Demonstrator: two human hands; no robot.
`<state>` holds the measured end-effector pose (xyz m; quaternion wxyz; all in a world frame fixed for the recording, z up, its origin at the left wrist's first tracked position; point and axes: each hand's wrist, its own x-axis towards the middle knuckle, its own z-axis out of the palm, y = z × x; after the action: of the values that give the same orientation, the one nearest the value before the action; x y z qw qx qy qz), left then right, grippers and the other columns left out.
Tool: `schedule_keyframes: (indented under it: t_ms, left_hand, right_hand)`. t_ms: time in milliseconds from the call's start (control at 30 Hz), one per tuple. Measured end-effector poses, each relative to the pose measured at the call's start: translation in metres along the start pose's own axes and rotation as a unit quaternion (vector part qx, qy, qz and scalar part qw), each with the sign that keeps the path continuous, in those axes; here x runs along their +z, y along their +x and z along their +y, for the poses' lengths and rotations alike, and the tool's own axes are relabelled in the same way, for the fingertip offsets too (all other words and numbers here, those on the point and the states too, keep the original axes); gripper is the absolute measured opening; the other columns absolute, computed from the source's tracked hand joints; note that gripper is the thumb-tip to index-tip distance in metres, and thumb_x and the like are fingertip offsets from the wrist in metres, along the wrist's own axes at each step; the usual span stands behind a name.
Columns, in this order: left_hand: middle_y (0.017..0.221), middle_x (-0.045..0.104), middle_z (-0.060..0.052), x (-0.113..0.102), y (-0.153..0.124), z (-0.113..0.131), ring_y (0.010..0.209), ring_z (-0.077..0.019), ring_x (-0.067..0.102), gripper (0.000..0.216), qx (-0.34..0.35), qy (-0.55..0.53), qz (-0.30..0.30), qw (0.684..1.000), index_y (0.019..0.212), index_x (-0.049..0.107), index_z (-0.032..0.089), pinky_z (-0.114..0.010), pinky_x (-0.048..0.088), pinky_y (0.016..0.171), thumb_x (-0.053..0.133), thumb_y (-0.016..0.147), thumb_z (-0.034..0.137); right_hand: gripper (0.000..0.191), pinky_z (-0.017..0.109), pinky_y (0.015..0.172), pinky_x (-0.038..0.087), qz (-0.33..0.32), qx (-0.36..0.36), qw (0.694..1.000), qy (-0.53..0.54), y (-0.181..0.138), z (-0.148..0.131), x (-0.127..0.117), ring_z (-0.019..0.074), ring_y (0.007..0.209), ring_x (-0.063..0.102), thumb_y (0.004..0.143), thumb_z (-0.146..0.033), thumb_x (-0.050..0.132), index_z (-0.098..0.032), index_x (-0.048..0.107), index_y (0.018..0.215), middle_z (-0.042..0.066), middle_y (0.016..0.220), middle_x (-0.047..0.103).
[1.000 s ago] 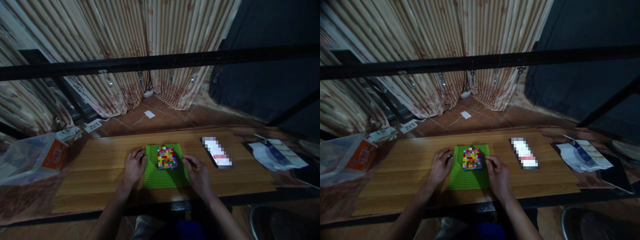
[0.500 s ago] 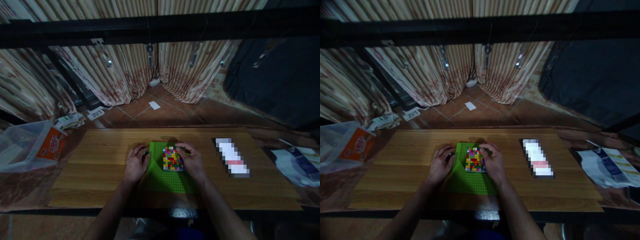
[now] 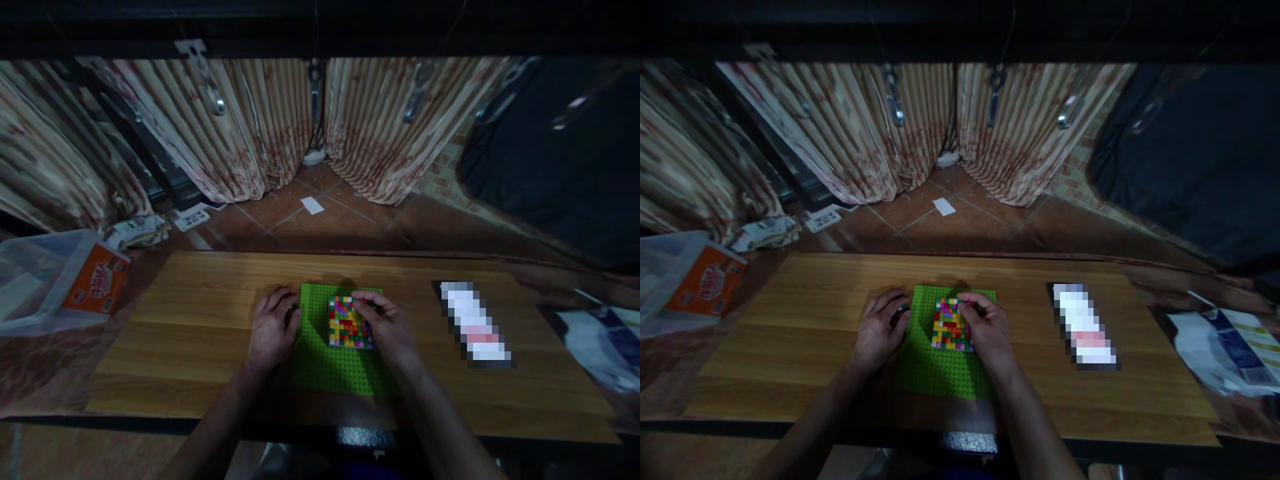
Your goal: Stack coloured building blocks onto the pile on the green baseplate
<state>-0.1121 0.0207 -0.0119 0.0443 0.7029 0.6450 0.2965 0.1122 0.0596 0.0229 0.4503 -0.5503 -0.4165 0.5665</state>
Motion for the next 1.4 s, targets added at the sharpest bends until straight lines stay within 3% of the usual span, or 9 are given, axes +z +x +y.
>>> schedule_keyframes:
  t_ms: [333, 600, 800, 1033, 1200, 1333, 1400]
  left_hand:
    - [0.123, 0.064, -0.009, 0.001, 0.000, -0.002, 0.115, -0.0260, 0.058, 0.023, 0.012, 0.008, 0.001, 1.000, 0.111, 0.066, 0.021, -0.046, 0.048, 0.100, 0.054, 0.092, 0.028]
    - [0.122, 0.065, -0.009, 0.000, 0.000, 0.001, 0.115, -0.0261, 0.058, 0.023, 0.005, 0.015, -0.002, 1.000, 0.113, 0.065, 0.021, -0.046, 0.048, 0.101, 0.055, 0.092, 0.025]
    - [0.122, 0.065, -0.008, -0.001, 0.000, 0.003, 0.113, -0.0265, 0.058, 0.022, 0.000, 0.010, -0.001, 1.000, 0.112, 0.065, 0.022, -0.046, 0.048, 0.099, 0.057, 0.092, 0.025]
    - [0.123, 0.065, -0.008, 0.000, 0.000, 0.002, 0.113, -0.0261, 0.058, 0.024, 0.006, 0.009, -0.001, 1.000, 0.113, 0.065, 0.022, -0.046, 0.047, 0.101, 0.056, 0.091, 0.025]
    - [0.123, 0.064, -0.008, -0.002, -0.002, 0.002, 0.113, -0.0270, 0.058, 0.025, 0.005, -0.010, -0.020, 1.000, 0.112, 0.066, 0.023, -0.048, 0.048, 0.099, 0.060, 0.089, 0.030]
    - [0.123, 0.064, -0.008, -0.008, -0.005, 0.003, 0.116, -0.0263, 0.056, 0.027, 0.008, -0.045, -0.041, 0.998, 0.111, 0.066, 0.021, -0.047, 0.047, 0.101, 0.064, 0.086, 0.029]
    - [0.124, 0.063, -0.009, -0.014, -0.008, 0.003, 0.118, -0.0262, 0.056, 0.028, 0.008, -0.064, -0.056, 0.996, 0.111, 0.066, 0.020, -0.047, 0.047, 0.102, 0.066, 0.084, 0.027]
  right_hand:
    - [0.038, 0.026, 0.056, 0.045, -0.007, 0.036, 0.999, 0.016, 0.001, -0.003, 0.002, 0.0133, 0.057, 0.057, 0.062, -0.046, 0.079, -0.021, 0.076, 0.090, 0.000, 0.070, 0.070]
    - [0.031, 0.021, 0.042, 0.028, -0.003, 0.032, 0.999, -0.020, 0.001, -0.005, 0.003, 0.0063, 0.041, 0.037, 0.066, -0.042, 0.074, -0.021, 0.077, 0.089, -0.005, 0.055, 0.057]
    - [0.030, 0.022, 0.043, 0.030, 0.013, 0.024, 0.999, -0.036, 0.001, -0.008, 0.005, 0.0060, 0.043, 0.037, 0.065, -0.042, 0.072, -0.020, 0.077, 0.085, -0.004, 0.062, 0.061]
    - [0.026, 0.025, 0.058, 0.042, 0.030, -0.024, 0.999, -0.025, 0.001, -0.006, 0.009, 0.0130, 0.062, 0.056, 0.065, -0.042, 0.072, -0.019, 0.076, 0.077, 0.000, 0.070, 0.068]
    - [0.030, 0.028, 0.062, 0.046, 0.018, -0.020, 1.000, -0.009, 0.000, -0.001, 0.008, 0.0148, 0.063, 0.059, 0.066, -0.045, 0.075, -0.021, 0.077, 0.082, 0.000, 0.071, 0.070]
    - [0.037, 0.033, 0.072, 0.052, -0.009, -0.033, 0.999, 0.007, 0.000, 0.007, 0.001, 0.0200, 0.079, 0.066, 0.066, -0.046, 0.078, -0.023, 0.076, 0.096, 0.004, 0.093, 0.075]
    - [0.040, 0.038, 0.080, 0.053, 0.008, -0.061, 0.998, 0.003, -0.001, 0.011, -0.005, 0.0223, 0.090, 0.067, 0.068, -0.045, 0.077, -0.024, 0.075, 0.102, 0.005, 0.106, 0.074]
